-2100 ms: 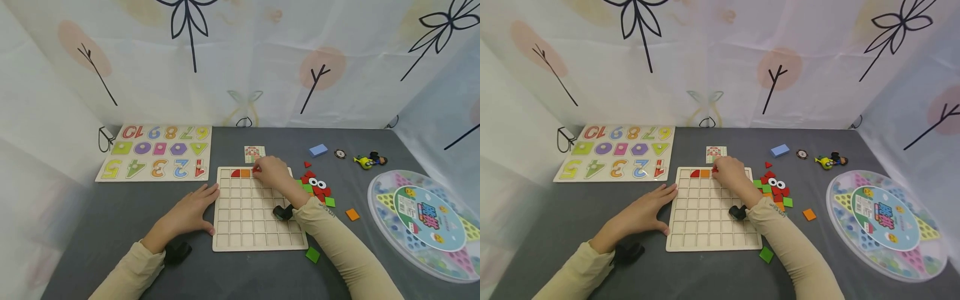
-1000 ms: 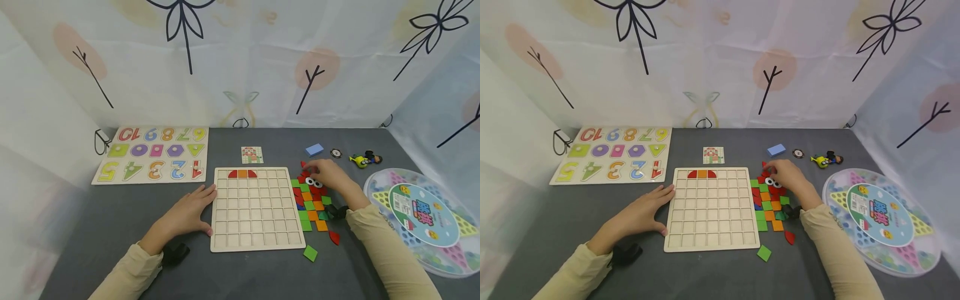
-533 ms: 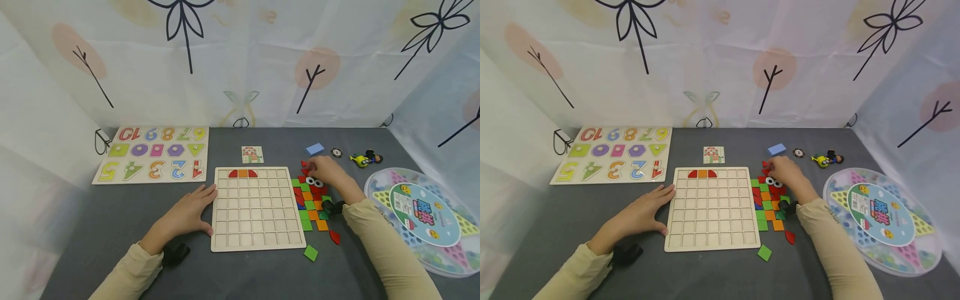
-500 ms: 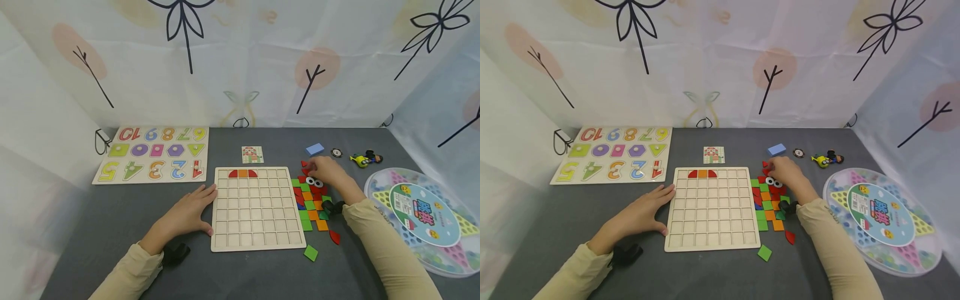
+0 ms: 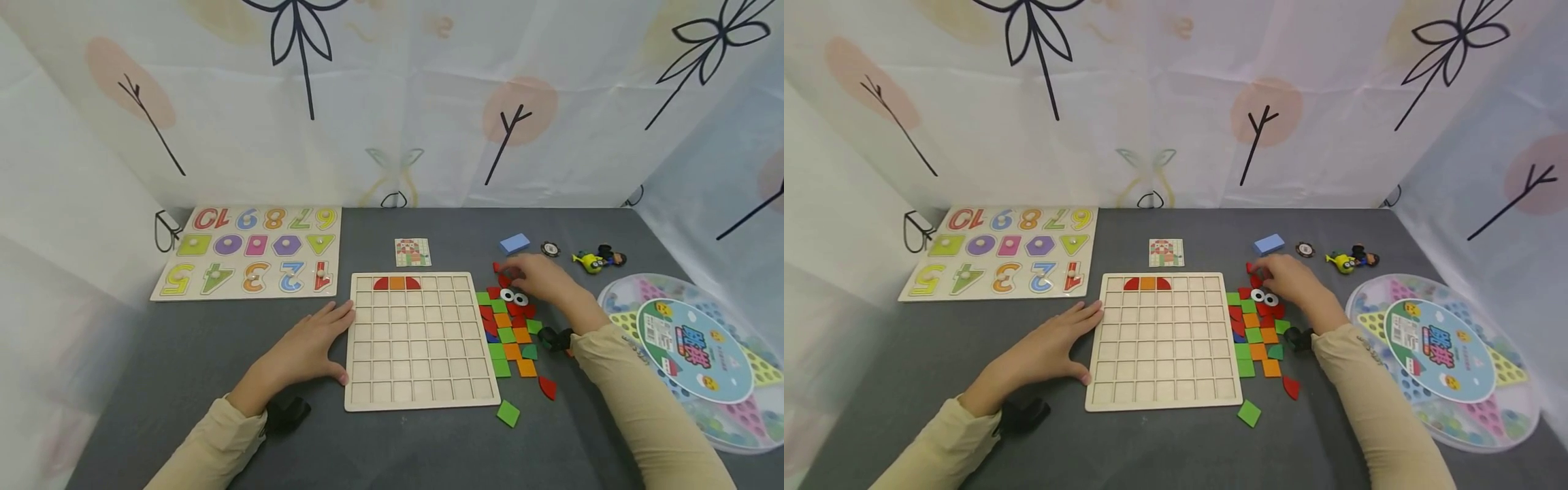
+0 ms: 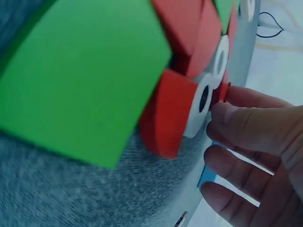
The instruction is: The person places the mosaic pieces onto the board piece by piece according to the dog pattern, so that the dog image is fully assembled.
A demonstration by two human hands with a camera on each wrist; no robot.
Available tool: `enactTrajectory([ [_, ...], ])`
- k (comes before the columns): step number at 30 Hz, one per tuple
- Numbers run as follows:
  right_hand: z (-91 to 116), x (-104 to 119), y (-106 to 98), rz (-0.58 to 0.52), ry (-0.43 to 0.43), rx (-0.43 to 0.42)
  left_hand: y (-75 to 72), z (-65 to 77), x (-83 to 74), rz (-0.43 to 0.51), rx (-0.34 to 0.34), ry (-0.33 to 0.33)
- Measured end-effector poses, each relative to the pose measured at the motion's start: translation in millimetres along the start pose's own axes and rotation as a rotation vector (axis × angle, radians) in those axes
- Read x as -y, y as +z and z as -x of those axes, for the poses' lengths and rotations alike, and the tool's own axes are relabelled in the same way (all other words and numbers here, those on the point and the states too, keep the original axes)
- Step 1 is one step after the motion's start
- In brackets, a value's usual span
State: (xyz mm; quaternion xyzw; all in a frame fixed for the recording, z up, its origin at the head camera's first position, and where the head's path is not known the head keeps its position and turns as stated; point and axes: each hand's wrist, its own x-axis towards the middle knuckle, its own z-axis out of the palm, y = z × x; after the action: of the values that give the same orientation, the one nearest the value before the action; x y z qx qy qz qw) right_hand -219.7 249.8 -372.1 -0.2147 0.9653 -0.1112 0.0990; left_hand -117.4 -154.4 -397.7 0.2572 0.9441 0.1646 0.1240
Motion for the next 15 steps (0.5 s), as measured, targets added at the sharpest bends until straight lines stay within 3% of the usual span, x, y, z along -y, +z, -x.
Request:
enactTrajectory([
  [9,-3,-1,-2,0.052,0.055,0.037,-1.3,1.4,-1.0,0.005,0.002,-0.006],
  [12,-3,11,-3,0.040,0.062,-0.012,-1.0,1.3,-0.3,0.001,0.001,-0.004],
  [15,-8,37,-4,0.032,0.027,-0.063,-1.3,1.1,0.1,-0.002,-0.003,-0.002],
])
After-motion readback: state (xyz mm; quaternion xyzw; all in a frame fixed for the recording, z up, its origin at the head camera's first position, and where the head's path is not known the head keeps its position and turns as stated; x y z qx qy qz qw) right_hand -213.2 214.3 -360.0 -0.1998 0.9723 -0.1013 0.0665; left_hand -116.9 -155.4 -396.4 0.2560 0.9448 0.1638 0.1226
